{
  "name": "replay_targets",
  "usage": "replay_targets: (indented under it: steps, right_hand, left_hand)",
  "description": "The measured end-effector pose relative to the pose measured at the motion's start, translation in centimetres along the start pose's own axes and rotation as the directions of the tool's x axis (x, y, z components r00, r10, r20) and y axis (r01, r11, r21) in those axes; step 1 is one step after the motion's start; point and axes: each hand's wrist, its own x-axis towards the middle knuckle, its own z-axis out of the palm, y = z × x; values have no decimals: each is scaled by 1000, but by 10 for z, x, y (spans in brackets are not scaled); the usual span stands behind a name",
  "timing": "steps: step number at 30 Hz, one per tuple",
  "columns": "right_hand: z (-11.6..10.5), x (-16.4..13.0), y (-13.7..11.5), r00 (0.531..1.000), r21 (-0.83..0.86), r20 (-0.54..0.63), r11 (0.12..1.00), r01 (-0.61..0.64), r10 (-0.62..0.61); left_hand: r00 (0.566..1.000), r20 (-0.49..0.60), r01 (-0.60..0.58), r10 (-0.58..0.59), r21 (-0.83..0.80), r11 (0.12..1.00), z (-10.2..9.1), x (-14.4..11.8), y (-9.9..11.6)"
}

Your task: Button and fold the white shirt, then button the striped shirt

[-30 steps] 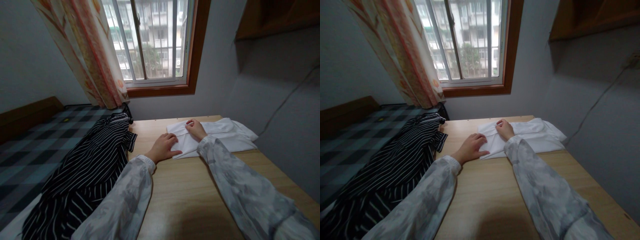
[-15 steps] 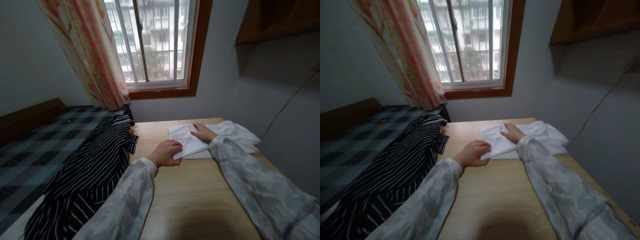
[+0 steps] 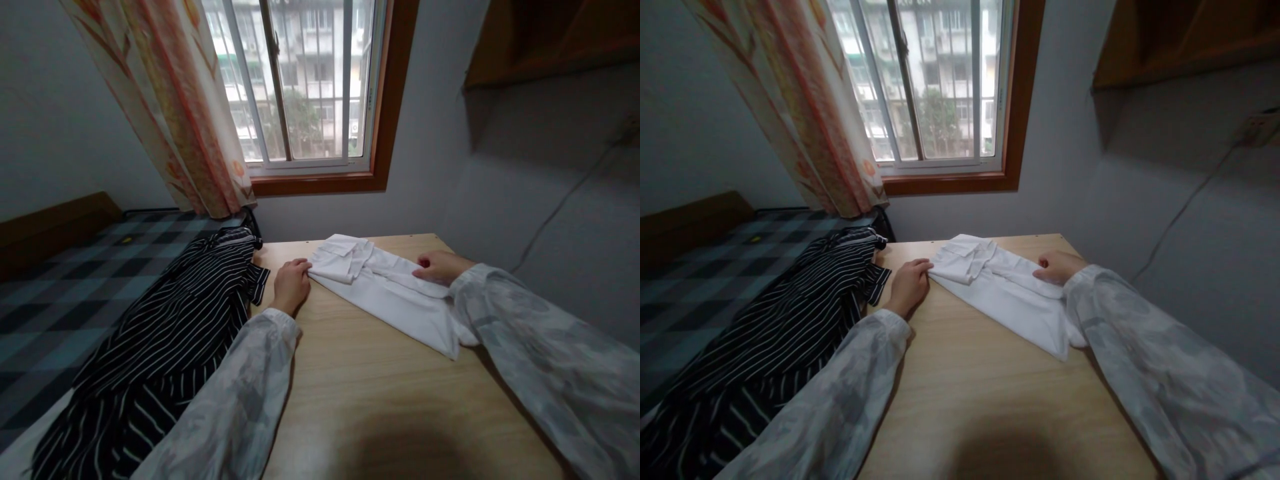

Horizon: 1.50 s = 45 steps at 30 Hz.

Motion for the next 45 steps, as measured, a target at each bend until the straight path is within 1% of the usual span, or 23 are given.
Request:
replay_targets:
  steps: [1, 2, 4, 5, 6, 7, 8, 9, 10, 11, 12, 13, 14, 16, 18, 20, 22, 24, 29, 34, 38, 41, 45]
  right_hand:
    - [0, -3, -4, 997, 45, 79, 999, -26, 23]
    - [0, -5, -8, 983, 101, 178, 993, -54, 35]
    - [-1, -4, -14, 923, 220, 384, 969, -111, 19]
    - [-3, -2, -16, 889, 264, 457, 956, -125, -10]
    - [-6, 2, -19, 865, 291, 501, 949, -124, -40]
    - [-9, 6, -22, 858, 297, 509, 949, -109, -61]
    - [-11, 12, -26, 876, 288, 477, 955, -77, -73]
    - [-13, 19, -31, 912, 267, 402, 963, -35, -78]
    - [-14, 27, -39, 952, 242, 293, 970, 14, -86]
    - [-14, 35, -49, 983, 224, 150, 972, 68, -104]
    - [-12, 43, -60, 993, 214, 2, 970, 118, -121]
    - [-8, 52, -73, 983, 226, -128, 961, 161, -134]
    - [-3, 61, -86, 966, 262, -222, 946, 190, -133]
    - [11, 79, -113, 941, 376, -331, 905, 198, -69]
    - [27, 95, -136, 935, 431, -353, 882, 189, -28]
    - [42, 108, -151, 945, 457, -327, 875, 162, -4]
    - [53, 115, -160, 955, 482, -296, 866, 135, 16]
    - [59, 118, -162, 959, 509, -283, 852, 124, 29]
    - [56, 115, -155, 962, 577, -266, 810, 106, 64]
    - [50, 108, -143, 973, 640, -217, 764, 79, 81]
    - [50, 104, -137, 977, 690, -198, 720, 80, 81]
    - [51, 106, -131, 970, 717, -224, 690, 98, 95]
    - [53, 109, -119, 959, 740, -248, 665, 96, 138]
  left_hand:
    - [999, -12, 43, -43, -24, 999, 0, 0, 0]
    - [996, -23, 83, -84, -40, 996, 0, 0, 0]
    - [987, -41, 152, -154, -47, 987, 0, 1, 0]
    - [982, -49, 179, -181, -43, 983, 1, 1, -1]
    - [978, -54, 198, -200, -38, 979, 1, 2, -2]
    - [976, -53, 209, -211, -36, 977, 2, 2, -3]
    - [976, -47, 213, -215, -37, 976, 3, 3, -4]
    - [976, -37, 211, -213, -43, 976, 5, 3, -6]
    - [977, -27, 208, -210, -54, 977, 6, 3, -7]
    - [978, -19, 205, -207, -68, 976, 7, 4, -8]
    - [978, -17, 206, -208, -83, 975, 7, 3, -10]
    - [977, -25, 209, -212, -93, 974, 8, 3, -11]
    - [975, -42, 216, -220, -93, 972, 7, 3, -11]
    - [963, -93, 247, -253, -66, 967, 6, 2, -13]
    - [939, -127, 317, -319, -33, 948, 2, 0, -13]
    - [910, -117, 398, -398, -24, 917, -2, -1, -11]
    - [890, -89, 447, -447, -22, 894, -4, -3, -8]
    - [887, -65, 457, -457, -11, 889, -6, -4, -6]
    - [897, -8, 442, -442, -37, 896, -4, -3, -6]
    - [902, 5, 430, -431, -79, 899, -5, 1, -9]
    - [870, -7, 488, -494, -147, 861, -4, 3, -10]
    - [846, -19, 518, -532, -205, 831, -2, 4, -12]
    - [826, -20, 528, -563, -320, 787, 3, 4, -17]
